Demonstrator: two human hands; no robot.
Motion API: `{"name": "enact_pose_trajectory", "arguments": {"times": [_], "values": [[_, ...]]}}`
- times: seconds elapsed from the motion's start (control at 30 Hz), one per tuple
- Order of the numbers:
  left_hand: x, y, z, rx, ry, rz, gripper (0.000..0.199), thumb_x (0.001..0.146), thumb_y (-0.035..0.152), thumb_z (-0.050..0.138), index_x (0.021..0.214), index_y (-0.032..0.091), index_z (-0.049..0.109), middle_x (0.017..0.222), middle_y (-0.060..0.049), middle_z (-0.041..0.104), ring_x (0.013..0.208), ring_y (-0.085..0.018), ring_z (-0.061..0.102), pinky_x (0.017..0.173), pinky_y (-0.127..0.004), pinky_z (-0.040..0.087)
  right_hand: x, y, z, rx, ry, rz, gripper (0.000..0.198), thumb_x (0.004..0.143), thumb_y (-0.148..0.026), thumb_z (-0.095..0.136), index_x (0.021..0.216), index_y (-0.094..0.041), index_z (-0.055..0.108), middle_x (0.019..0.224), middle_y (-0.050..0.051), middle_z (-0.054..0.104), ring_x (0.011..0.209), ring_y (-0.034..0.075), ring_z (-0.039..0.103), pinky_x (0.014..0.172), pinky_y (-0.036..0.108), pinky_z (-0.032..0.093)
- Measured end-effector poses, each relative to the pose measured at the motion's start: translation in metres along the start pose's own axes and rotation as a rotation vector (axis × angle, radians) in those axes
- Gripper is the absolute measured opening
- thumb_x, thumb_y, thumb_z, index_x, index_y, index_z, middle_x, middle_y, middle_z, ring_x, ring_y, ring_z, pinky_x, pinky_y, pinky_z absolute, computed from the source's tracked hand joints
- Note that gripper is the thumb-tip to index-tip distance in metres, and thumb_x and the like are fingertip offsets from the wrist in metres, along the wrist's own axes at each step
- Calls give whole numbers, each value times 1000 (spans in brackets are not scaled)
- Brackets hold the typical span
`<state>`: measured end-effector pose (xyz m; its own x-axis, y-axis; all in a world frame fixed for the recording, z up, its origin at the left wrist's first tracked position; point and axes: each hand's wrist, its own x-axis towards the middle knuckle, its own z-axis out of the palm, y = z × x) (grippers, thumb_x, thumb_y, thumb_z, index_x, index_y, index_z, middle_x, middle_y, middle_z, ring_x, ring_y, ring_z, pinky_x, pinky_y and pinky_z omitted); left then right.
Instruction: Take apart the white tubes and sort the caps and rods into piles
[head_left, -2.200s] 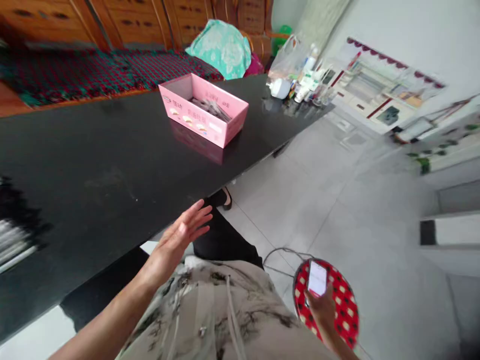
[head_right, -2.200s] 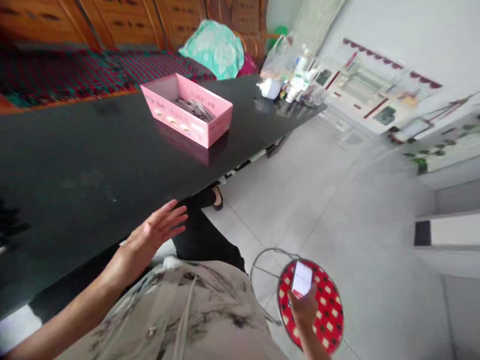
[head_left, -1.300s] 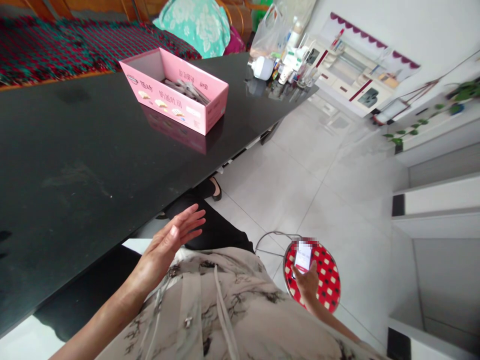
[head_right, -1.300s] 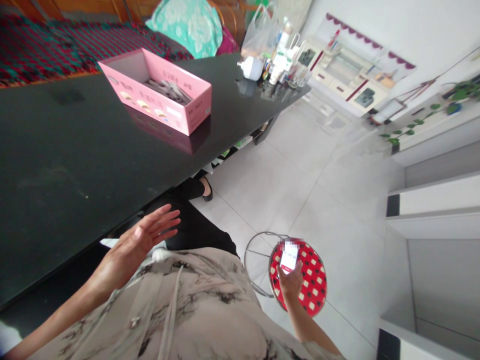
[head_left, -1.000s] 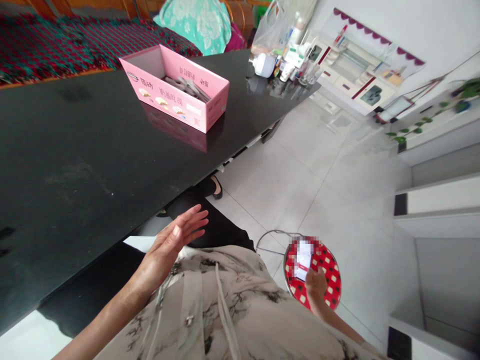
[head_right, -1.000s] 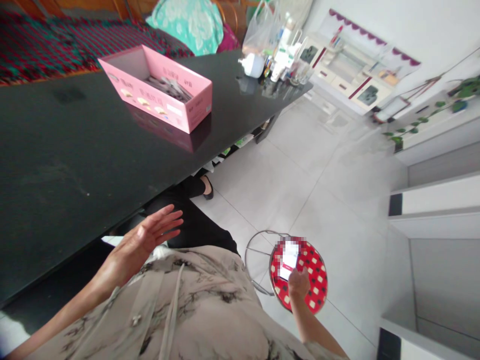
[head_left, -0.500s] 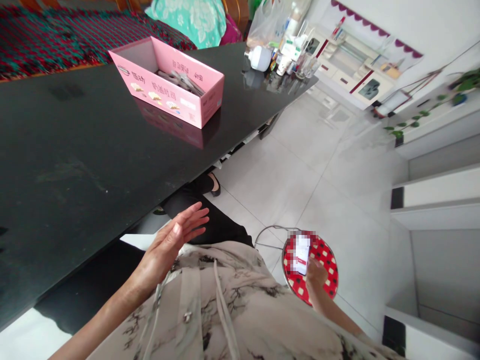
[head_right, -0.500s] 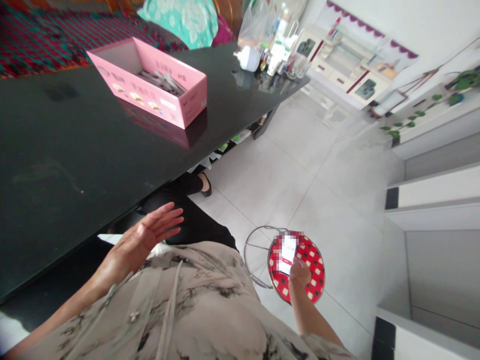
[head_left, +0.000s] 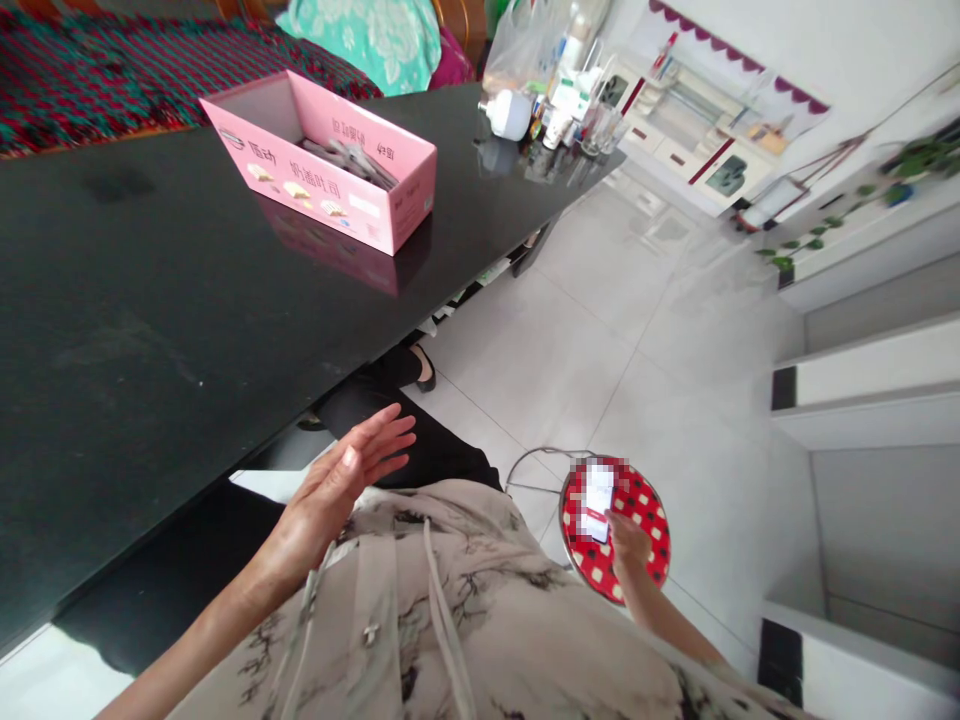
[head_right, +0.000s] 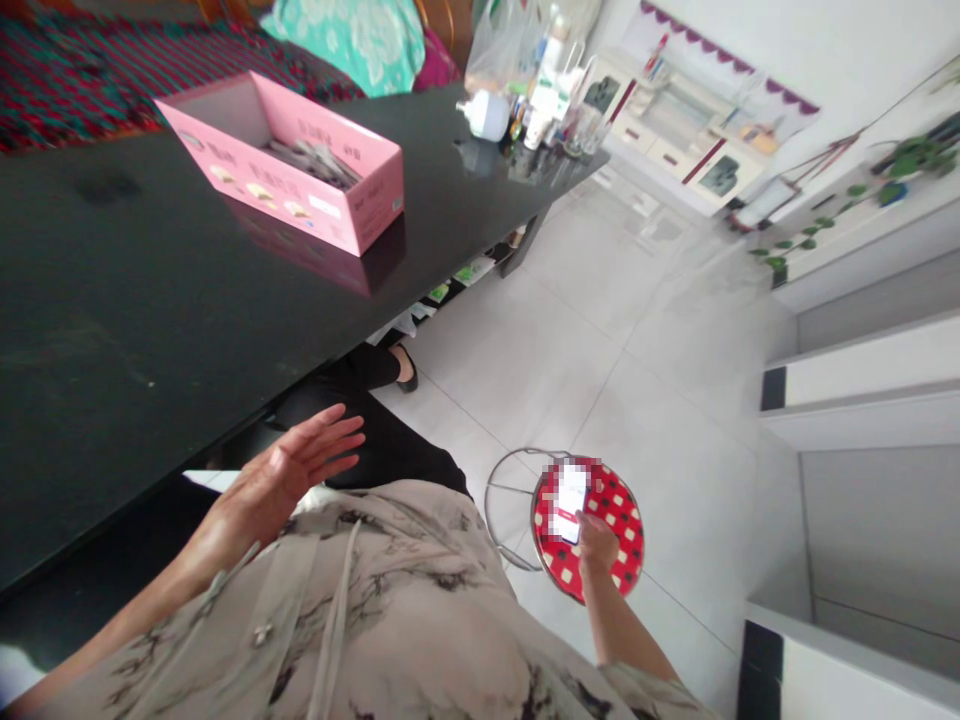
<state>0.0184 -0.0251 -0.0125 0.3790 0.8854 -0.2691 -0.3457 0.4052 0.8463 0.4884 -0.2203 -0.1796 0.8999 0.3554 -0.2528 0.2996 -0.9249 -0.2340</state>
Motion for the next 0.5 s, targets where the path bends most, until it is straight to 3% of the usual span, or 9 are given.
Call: {"name": "enact_pose_trajectory", "arguments": {"times": [0.23,0.4,0.5], "values": [[-1,-1,-1,3,16,-16,66,84,59,55,139,22,50,141,-14,51,129,-38,46,105,-54,39,1,1,2,47,-28,32,37,79,-42,56,91,-11,73,88,15,72,76,26,67,64,33,50],[-1,-2,-1,5,21,-18,67,84,59,56,139,21,49,141,-15,51,128,-38,46,104,-55,39,0,1,5,2,20,-5,36,79,-43,57,84,-13,74,80,11,73,70,24,66,59,30,49],[-2,-2,0,6,27,-16,68,82,60,57,138,22,50,140,-15,51,128,-38,47,104,-55,39,-1,1,7,-65,122,-46,33,80,-41,55,73,-14,73,68,8,70,61,22,65,55,28,48]]}}
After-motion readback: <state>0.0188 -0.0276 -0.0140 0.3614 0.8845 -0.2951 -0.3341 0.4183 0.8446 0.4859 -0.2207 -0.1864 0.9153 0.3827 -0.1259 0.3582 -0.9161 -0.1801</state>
